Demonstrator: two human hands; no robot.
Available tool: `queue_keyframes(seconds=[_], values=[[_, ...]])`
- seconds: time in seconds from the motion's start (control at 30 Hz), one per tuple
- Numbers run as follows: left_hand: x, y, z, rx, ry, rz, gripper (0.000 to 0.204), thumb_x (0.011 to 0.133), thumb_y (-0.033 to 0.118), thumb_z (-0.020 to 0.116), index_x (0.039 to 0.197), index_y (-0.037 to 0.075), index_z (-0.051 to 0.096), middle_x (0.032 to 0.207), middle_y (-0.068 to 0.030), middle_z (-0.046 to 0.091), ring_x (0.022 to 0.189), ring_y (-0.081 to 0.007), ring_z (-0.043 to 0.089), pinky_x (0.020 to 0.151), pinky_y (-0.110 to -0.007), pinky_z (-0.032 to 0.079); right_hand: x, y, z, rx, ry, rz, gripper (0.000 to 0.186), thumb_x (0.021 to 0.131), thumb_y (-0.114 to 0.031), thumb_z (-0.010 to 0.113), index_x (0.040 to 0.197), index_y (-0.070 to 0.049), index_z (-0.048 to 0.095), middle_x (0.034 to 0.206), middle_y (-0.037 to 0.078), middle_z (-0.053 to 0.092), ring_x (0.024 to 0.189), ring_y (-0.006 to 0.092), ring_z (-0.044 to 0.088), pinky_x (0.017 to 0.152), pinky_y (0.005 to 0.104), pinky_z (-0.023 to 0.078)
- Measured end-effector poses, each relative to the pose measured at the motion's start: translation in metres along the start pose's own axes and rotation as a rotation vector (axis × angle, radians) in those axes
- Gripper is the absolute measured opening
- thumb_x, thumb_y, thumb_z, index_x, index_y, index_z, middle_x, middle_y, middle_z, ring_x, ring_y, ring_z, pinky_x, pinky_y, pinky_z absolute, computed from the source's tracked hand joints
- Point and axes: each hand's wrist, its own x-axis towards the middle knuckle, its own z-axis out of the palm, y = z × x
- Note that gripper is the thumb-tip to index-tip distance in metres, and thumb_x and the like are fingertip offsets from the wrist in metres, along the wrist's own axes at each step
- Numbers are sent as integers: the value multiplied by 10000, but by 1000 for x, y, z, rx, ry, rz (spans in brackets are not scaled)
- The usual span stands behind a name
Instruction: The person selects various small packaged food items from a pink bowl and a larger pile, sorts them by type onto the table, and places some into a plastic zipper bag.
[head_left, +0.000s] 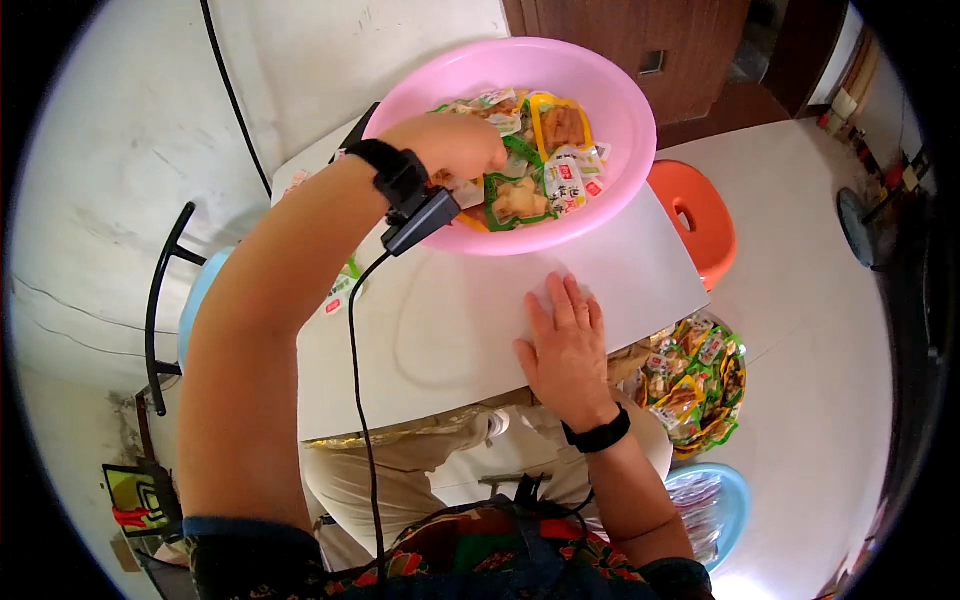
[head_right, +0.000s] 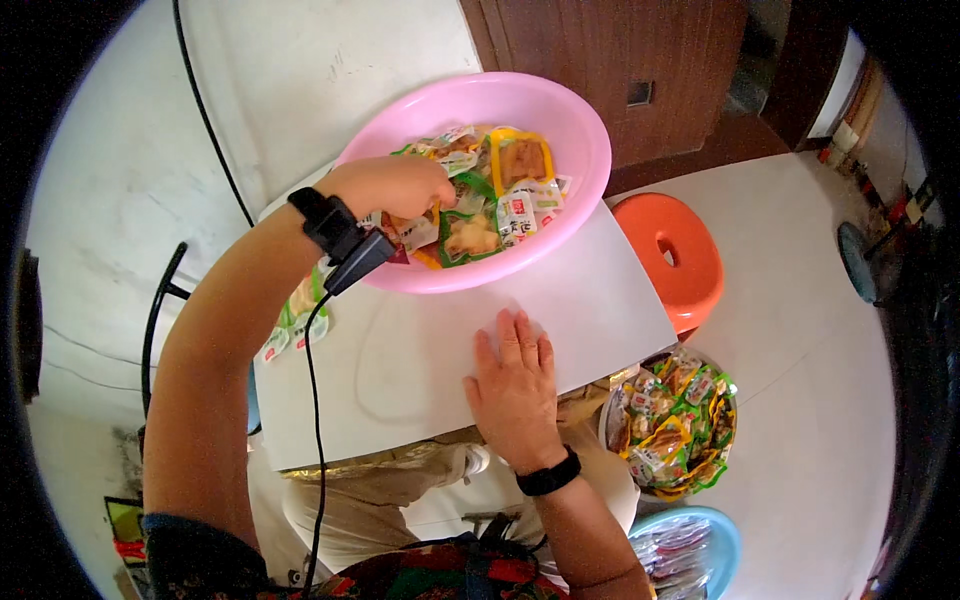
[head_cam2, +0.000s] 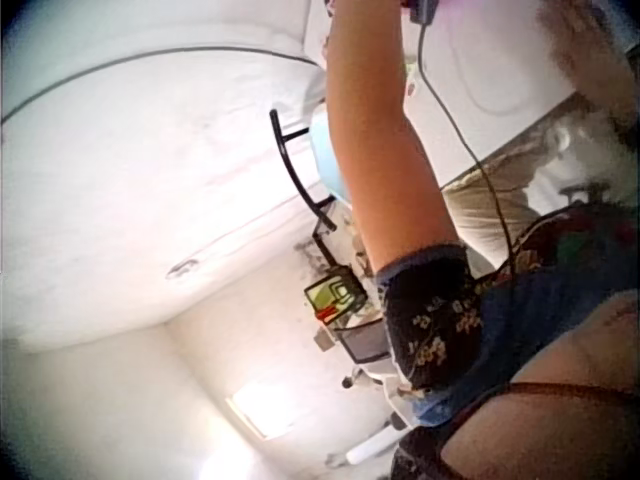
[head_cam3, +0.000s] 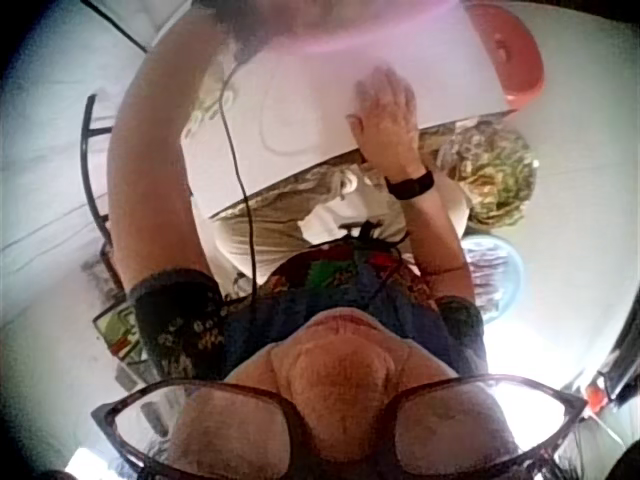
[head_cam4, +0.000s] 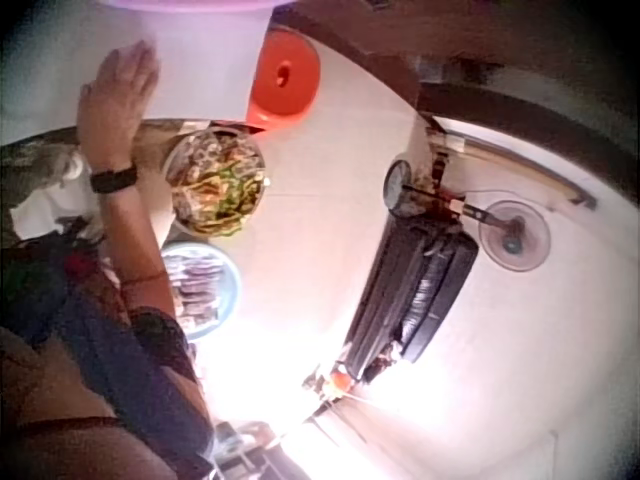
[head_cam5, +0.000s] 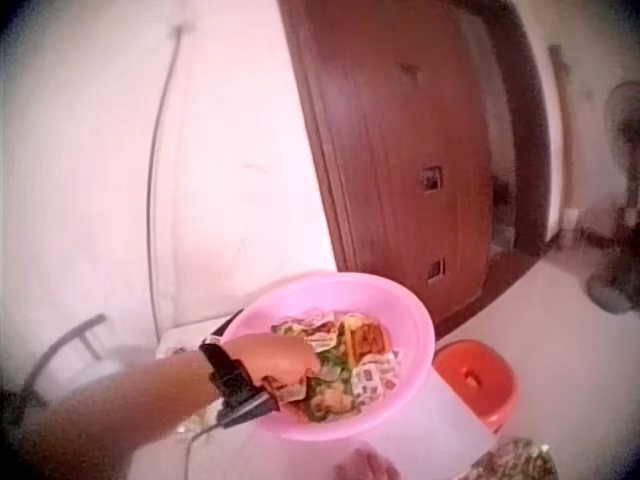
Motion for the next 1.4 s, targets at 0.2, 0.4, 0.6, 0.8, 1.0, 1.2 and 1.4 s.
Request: queue_keyframes(seconds=[0.2,0.4,0.6,0.8,1.0,1.2,1.4], values=[[4,-3,-5,3,35,-92,604,749,-13,488,1333,140,478,973,-189,642,839,-327,628,684,-419,486,0,2,3,28,-20,16,509,819,-273,625,1256,-31,527,1423,226,347,1353,363,292,1108,510,211],[4,-41,-12,20,109,-286,771,746,-18,467,1451,169,219,822,-160,623,593,-253,613,531,-382,476,-3,3,4,50,-20,-2,525,814,-252,629,1277,-38,506,1438,205,319,1353,374,278,1096,517,223],[3,-40,-26,-47,62,-283,817,716,8,496,1453,158,179,801,-166,630,599,-257,627,534,-398,478,-3,4,4,58,-17,9,526,810,-259,636,1271,-38,510,1442,206,316,1359,367,272,1096,516,225],[8,-42,-25,-98,86,-337,871,770,22,572,1494,166,111,794,-177,596,601,-262,582,487,-389,444,-2,4,2,63,-19,8,516,821,-276,623,1260,-26,519,1428,232,339,1363,368,272,1104,508,221],[37,-17,-29,125,-261,-188,602,727,4,560,1314,134,518,859,-141,635,611,-242,595,517,-396,461,-2,3,4,61,-8,5,505,818,-272,623,1251,-29,528,1427,230,342,1358,372,277,1100,510,230],[32,8,-18,96,-144,-206,836,635,-83,573,1388,258,449,1171,-140,615,915,-318,647,627,-406,514,-3,4,5,69,1,4,509,814,-279,628,1250,-34,531,1427,227,344,1359,369,277,1099,510,234],[36,5,-37,-108,-51,-169,675,809,45,553,1427,202,332,813,-117,629,634,-228,608,534,-373,478,-2,4,3,70,-3,7,512,816,-277,629,1253,-30,526,1425,232,341,1362,370,271,1098,514,235]])
